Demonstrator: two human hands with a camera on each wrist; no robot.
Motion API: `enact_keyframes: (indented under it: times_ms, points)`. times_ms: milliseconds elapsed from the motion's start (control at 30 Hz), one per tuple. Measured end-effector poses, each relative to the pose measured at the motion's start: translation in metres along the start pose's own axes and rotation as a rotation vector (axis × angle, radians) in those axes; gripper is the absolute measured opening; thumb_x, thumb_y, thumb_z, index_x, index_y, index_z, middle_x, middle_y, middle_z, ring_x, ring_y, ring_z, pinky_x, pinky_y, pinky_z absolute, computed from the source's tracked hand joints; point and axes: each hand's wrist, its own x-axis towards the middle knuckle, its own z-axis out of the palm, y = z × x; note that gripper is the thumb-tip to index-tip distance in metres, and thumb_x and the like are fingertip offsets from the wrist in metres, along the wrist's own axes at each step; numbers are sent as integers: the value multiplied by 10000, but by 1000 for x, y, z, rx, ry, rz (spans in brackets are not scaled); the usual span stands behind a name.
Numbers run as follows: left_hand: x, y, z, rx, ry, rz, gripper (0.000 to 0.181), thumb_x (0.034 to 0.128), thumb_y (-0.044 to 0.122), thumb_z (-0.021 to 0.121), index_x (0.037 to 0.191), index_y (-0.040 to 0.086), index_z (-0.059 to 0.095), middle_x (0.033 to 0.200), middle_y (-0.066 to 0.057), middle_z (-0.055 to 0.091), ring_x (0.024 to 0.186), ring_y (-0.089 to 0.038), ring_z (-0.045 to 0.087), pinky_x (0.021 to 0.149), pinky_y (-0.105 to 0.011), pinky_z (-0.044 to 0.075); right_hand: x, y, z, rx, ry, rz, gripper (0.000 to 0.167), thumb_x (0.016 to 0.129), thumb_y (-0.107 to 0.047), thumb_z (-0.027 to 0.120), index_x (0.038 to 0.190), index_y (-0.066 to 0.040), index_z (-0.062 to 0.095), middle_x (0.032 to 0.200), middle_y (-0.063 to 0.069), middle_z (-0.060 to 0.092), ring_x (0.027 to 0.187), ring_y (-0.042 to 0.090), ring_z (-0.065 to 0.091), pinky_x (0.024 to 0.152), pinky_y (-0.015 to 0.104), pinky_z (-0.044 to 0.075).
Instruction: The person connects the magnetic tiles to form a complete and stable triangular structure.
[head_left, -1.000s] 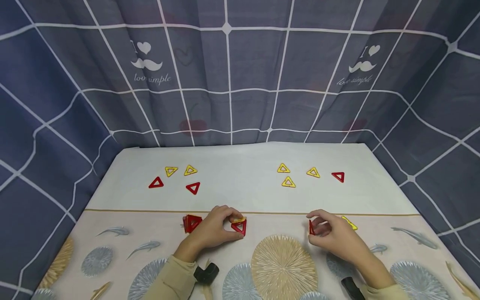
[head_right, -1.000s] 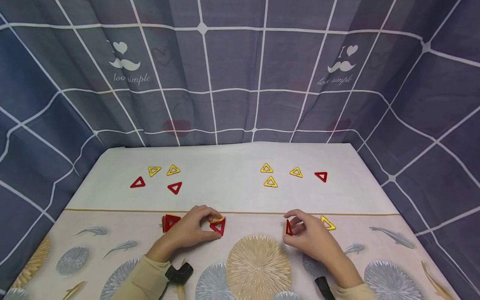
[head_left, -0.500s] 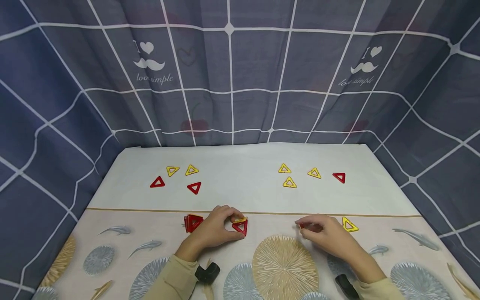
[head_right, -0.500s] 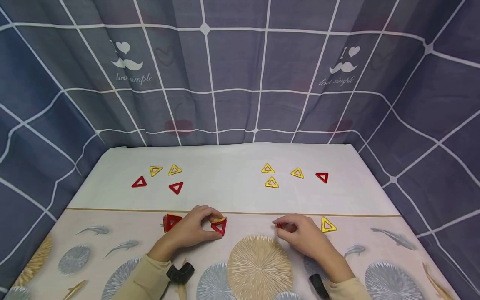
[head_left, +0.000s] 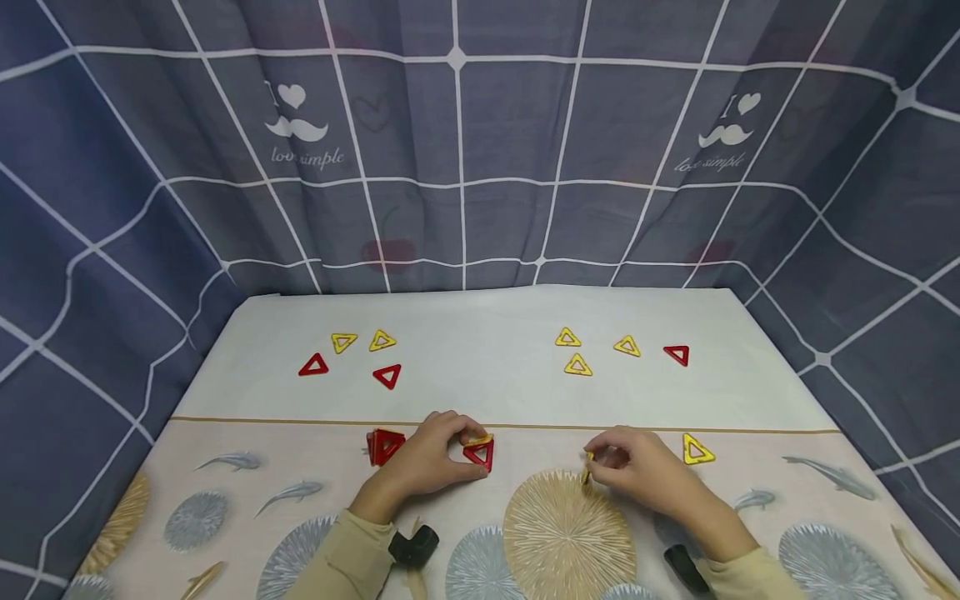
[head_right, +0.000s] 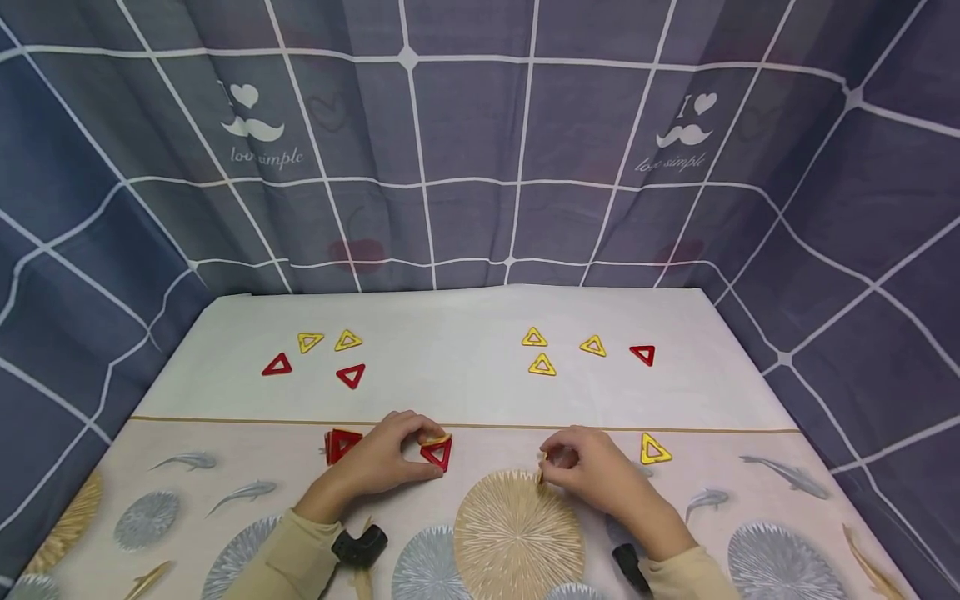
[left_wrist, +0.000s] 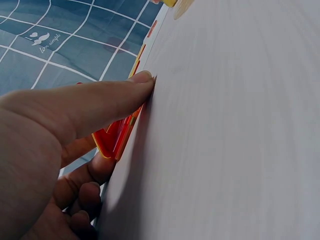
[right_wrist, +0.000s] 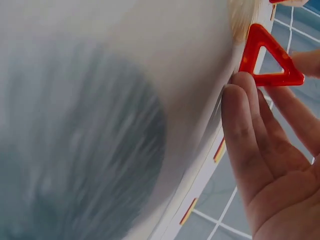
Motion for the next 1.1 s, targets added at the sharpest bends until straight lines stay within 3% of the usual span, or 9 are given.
enact_keyframes:
  times_ms: [400, 533, 800, 1100]
  points:
    - [0, -1, 0, -1, -5, 2, 378, 794, 319, 868, 1115, 234, 685, 947, 93, 542, 990, -141, 464, 853, -383, 432, 2, -6, 9, -31, 5, -2, 203, 822, -161, 842, 977, -108, 723, 844, -31, 624, 671, 32, 596, 609, 250, 517]
    - [-1, -1, 0, 1, -4, 5, 381, 794, 321, 868, 1116, 230, 685, 948, 91, 544, 990, -143, 465, 856, -387, 431, 2, -5, 10, -46, 15, -16, 220, 814, -218, 864, 970, -139, 730, 867, -60, 622, 726, 61, 610, 642, 259, 526]
    - [0, -1, -1, 5, -2, -6, 384, 791, 323, 870, 1119, 237, 689, 948, 96, 548, 1000, -142, 467, 864, -395, 436, 7, -8, 13, -30, 28, -69, 225, 817, -165, 858, 1011, -120, 753, 944, -83, 682, 840, 123, 658, 740, 317, 562]
    - [-1, -2, -1, 7, 4, 23, 380, 792, 322, 872, 1112, 225, 691, 939, 95, 544, 995, -148, 467, 854, -388, 435, 27, -25, 19, 8, 5, -27, 257, 838, -153, 837, 1075, -89, 759, 1030, -7, 712, 886, 168, 674, 759, 321, 568]
